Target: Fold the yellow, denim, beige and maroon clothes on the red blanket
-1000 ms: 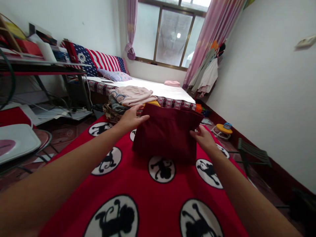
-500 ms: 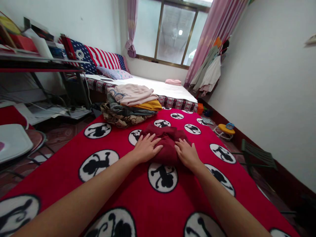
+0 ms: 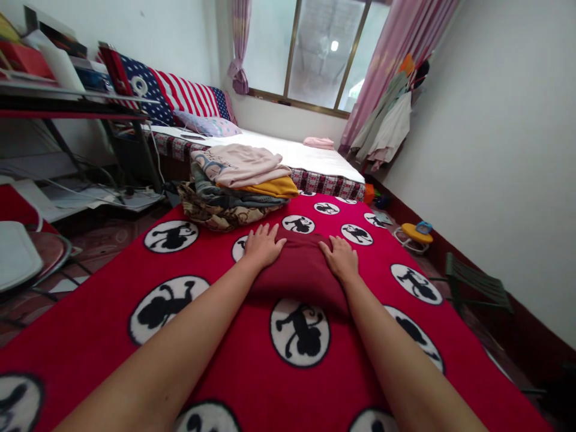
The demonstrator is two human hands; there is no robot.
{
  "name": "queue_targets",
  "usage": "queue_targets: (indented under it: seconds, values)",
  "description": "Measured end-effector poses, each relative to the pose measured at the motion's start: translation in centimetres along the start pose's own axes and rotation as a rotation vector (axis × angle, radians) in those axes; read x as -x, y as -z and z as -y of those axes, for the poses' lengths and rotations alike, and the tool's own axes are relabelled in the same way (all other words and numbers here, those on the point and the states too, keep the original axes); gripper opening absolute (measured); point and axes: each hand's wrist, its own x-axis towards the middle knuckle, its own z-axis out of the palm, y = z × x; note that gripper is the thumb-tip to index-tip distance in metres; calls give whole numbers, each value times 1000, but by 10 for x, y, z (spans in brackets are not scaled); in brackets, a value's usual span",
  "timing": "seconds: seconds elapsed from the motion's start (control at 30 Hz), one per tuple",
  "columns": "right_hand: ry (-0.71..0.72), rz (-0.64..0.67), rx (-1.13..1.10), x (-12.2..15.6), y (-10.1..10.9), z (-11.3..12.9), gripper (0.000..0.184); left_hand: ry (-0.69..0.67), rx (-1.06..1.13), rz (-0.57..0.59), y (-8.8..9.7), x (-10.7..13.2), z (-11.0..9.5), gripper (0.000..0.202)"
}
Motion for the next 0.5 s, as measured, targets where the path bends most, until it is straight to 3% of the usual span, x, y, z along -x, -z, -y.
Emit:
queue_targets:
  seconds: [0.17,0.27,0.33,0.4,0.43,0.5]
  values:
    - [-213,-208,-46,11,6,5,67,38,-37,-297,1,14,1,53]
    - [-239,-263,-91,24,9,7,60,91,-49,-346,5,26,2,58]
    - [-122,-350,-127,39,15,14,47,113,-2,-331,7,33,6,59]
    - [88,-432,-186,59,25,29,38,120,98,-321,8,39,12,58]
    - [205,-425,-217,71,31,40,37,114,172,-327,7,41,16,57]
    - [403,-288,-219,94,42,66,40,103,365,-359,5,45,25,55]
